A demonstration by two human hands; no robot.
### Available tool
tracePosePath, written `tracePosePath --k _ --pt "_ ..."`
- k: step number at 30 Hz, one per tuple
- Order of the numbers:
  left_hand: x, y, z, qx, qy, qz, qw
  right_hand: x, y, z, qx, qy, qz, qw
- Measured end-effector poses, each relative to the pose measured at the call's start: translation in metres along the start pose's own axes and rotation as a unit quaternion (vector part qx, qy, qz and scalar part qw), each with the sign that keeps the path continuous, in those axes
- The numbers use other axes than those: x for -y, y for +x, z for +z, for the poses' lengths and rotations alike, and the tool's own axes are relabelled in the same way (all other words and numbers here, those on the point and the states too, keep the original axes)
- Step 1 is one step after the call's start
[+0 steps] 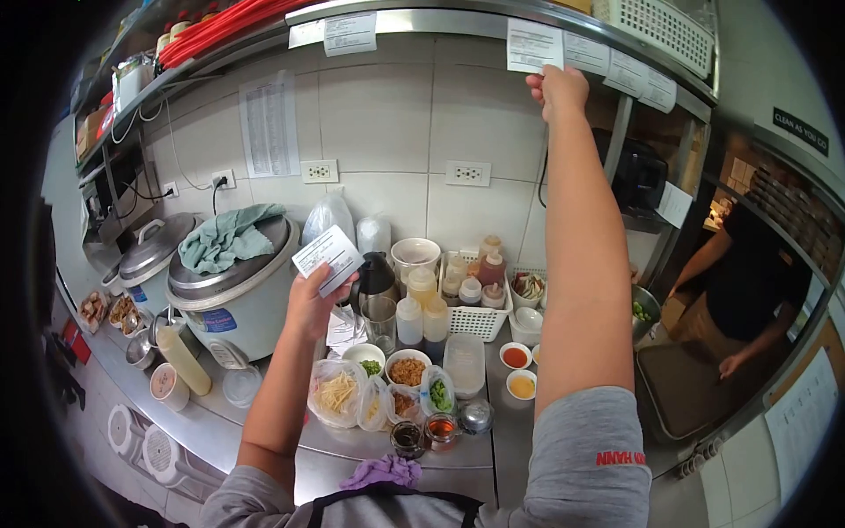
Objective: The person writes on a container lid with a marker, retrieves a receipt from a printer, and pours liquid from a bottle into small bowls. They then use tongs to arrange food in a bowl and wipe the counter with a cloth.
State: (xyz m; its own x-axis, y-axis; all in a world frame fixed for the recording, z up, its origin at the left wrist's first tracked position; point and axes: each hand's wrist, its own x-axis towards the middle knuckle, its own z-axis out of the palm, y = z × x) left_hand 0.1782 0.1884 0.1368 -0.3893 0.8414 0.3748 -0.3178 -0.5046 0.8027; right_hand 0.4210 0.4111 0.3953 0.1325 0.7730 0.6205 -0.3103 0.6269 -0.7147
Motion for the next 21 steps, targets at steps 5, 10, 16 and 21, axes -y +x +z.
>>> tracePosePath --k 5,10,16,21 --pt "0.002 -0.007 -0.032 -0.033 0.035 -0.007 0.999 0.003 0.017 0.014 0.001 -0.002 -0.032 0.999" --pt "0.014 -0.021 -0.044 -0.044 0.026 -0.039 0.998 0.006 0.022 0.010 0.046 0.021 -0.046 0.998" --pt "0.024 -0.068 -0.079 -0.125 0.108 -0.032 0.986 -0.038 -0.050 -0.063 0.192 -0.253 0.065 0.946" --pt "0.025 -0.150 -0.134 -0.282 0.139 0.037 0.949 -0.155 -0.092 -0.184 0.352 -0.486 0.289 0.746"
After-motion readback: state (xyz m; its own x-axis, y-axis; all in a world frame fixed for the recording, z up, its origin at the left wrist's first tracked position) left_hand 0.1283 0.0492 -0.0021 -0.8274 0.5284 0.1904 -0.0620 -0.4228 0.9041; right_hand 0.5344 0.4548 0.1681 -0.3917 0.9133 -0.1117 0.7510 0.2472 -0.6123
